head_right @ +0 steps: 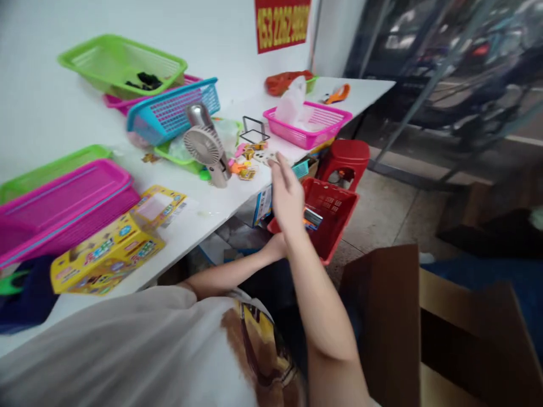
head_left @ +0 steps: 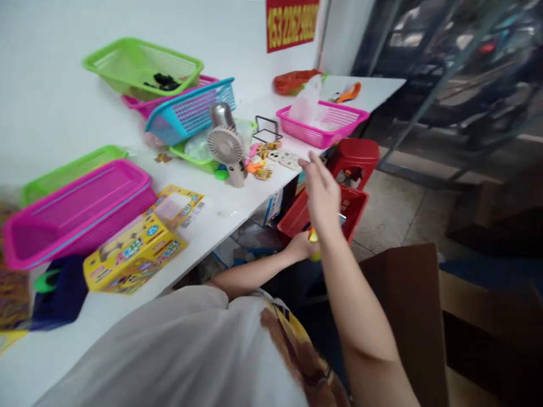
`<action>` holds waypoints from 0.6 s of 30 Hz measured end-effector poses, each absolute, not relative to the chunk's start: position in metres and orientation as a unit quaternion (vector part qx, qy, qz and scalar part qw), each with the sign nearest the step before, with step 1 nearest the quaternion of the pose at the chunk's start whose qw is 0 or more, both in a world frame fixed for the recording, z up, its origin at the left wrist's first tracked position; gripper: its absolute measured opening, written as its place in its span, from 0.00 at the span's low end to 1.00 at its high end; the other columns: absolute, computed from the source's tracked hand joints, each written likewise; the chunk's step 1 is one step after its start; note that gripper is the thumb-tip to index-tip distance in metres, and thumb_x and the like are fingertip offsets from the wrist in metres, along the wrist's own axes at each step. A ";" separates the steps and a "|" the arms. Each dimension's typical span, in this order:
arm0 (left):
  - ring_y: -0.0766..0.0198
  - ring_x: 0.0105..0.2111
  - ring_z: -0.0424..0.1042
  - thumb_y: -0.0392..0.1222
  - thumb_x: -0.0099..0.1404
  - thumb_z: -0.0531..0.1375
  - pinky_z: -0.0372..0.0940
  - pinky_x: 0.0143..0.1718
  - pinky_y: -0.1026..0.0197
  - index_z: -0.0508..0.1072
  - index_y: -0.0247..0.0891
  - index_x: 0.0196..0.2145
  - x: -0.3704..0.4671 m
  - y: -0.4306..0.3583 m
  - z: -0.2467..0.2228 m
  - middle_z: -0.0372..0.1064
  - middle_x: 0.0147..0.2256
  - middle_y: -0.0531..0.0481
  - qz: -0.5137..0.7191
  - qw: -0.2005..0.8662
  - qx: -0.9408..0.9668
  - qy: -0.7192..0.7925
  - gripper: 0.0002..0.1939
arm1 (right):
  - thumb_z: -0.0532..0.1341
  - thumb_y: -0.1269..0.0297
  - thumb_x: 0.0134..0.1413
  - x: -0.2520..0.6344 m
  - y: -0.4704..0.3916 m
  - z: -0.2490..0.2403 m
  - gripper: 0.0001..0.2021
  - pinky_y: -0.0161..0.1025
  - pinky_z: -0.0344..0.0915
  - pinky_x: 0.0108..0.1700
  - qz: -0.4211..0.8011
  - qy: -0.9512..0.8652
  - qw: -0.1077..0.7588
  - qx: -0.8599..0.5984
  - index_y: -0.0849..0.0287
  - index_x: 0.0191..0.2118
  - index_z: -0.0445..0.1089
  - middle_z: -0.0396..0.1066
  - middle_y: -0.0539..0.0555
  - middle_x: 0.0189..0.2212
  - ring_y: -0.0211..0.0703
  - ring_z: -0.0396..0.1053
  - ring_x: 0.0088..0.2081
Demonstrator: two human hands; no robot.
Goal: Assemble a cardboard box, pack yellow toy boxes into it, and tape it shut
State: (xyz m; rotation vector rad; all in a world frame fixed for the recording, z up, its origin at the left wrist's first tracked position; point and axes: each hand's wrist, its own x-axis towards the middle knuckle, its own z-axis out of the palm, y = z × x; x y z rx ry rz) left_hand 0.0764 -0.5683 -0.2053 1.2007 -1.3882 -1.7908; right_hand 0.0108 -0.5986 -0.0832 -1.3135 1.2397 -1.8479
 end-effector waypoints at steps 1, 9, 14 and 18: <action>0.56 0.31 0.80 0.46 0.64 0.72 0.75 0.36 0.57 0.80 0.36 0.38 0.078 -0.569 -0.204 0.80 0.29 0.47 -0.670 0.279 0.450 -0.521 0.12 | 0.60 0.49 0.70 -0.020 -0.579 -0.093 0.20 0.49 0.72 0.62 -0.702 0.477 0.263 -0.460 0.55 0.57 0.75 0.81 0.56 0.49 0.45 0.78 0.55; 0.51 0.32 0.83 0.74 0.55 0.71 0.75 0.33 0.58 0.81 0.36 0.35 -0.006 -0.560 -0.194 0.82 0.30 0.42 -0.647 0.167 0.296 -0.683 0.34 | 0.66 0.40 0.59 -0.114 -0.402 -0.209 0.22 0.43 0.75 0.46 -0.647 0.660 0.276 -0.264 0.57 0.41 0.78 0.80 0.57 0.40 0.47 0.77 0.40; 0.53 0.24 0.78 0.83 0.60 0.60 0.74 0.29 0.56 0.80 0.38 0.30 -0.103 -0.529 -0.213 0.77 0.23 0.44 -0.716 -0.016 0.206 -0.667 0.40 | 0.66 0.43 0.62 -0.157 -0.364 -0.249 0.19 0.36 0.70 0.38 -0.715 0.692 0.081 -0.058 0.54 0.32 0.71 0.71 0.49 0.31 0.39 0.70 0.33; 0.57 0.20 0.72 0.83 0.59 0.60 0.69 0.26 0.57 0.76 0.39 0.23 -0.157 -0.526 -0.215 0.70 0.17 0.46 -0.775 -0.132 0.218 -0.578 0.40 | 0.77 0.38 0.37 -0.215 -0.336 -0.260 0.30 0.38 0.73 0.40 -0.765 0.622 0.165 0.029 0.52 0.40 0.72 0.73 0.50 0.37 0.40 0.72 0.36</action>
